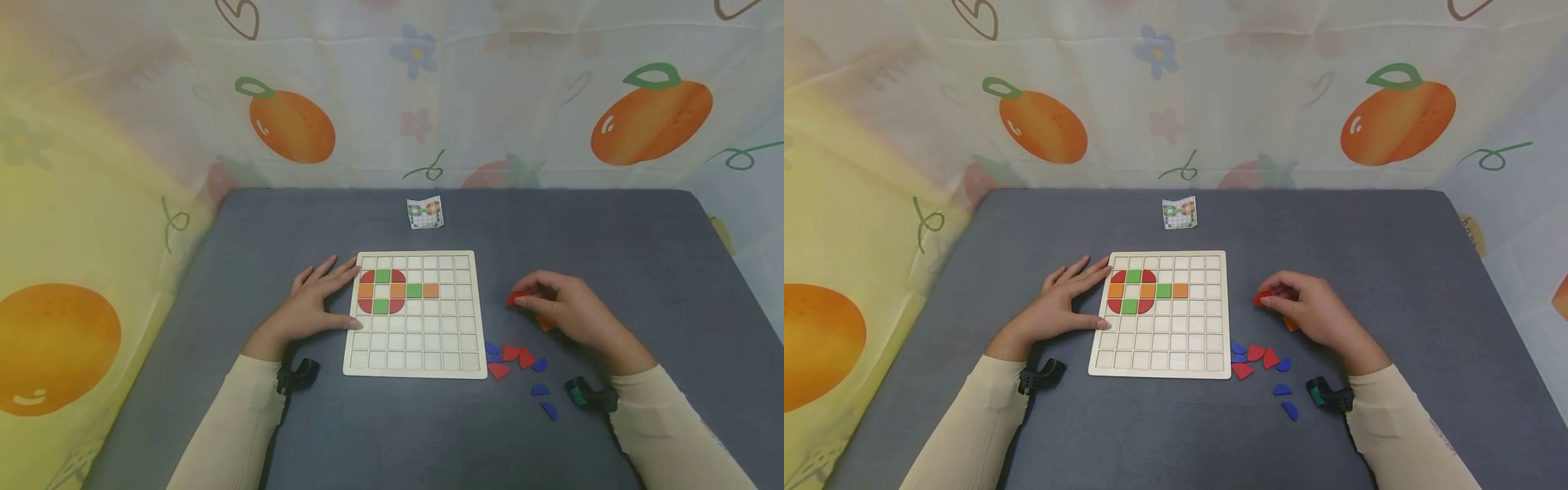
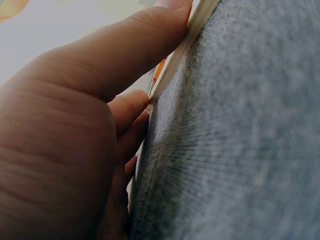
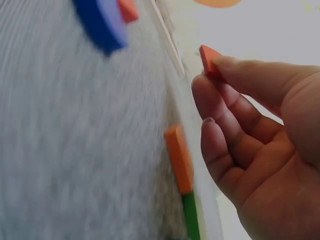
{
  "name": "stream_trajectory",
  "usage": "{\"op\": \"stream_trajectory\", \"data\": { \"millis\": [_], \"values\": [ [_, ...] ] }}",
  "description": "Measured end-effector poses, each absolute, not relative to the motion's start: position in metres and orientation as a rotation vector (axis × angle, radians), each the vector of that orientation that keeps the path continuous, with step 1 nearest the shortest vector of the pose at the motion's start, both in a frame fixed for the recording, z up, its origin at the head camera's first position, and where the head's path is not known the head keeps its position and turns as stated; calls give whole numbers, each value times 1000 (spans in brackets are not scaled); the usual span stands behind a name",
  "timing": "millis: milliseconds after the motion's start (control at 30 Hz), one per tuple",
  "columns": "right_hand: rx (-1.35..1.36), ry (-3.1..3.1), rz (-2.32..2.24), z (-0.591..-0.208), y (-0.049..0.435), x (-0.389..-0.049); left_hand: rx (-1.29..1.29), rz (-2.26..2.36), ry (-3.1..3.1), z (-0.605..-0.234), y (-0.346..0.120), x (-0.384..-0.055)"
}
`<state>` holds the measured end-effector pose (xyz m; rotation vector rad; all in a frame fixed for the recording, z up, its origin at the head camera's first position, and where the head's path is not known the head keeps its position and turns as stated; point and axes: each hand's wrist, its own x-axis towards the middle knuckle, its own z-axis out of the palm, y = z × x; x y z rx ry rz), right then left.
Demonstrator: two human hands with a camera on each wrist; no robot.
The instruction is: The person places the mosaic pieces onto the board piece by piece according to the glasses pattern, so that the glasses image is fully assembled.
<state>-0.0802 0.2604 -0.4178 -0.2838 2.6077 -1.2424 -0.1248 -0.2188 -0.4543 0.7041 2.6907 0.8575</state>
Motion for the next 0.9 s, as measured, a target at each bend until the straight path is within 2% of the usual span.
{"op": "stream_trajectory", "data": {
  "millis": [533, 900],
  "values": [
    [-370, 2636, -1361, -405, 212, -107, 691, 868, 2682, -455, -220, -124],
    [-423, 2531, -1340, -419, 161, -143, 705, 870, 2677, -454, -220, -125]
  ]
}}
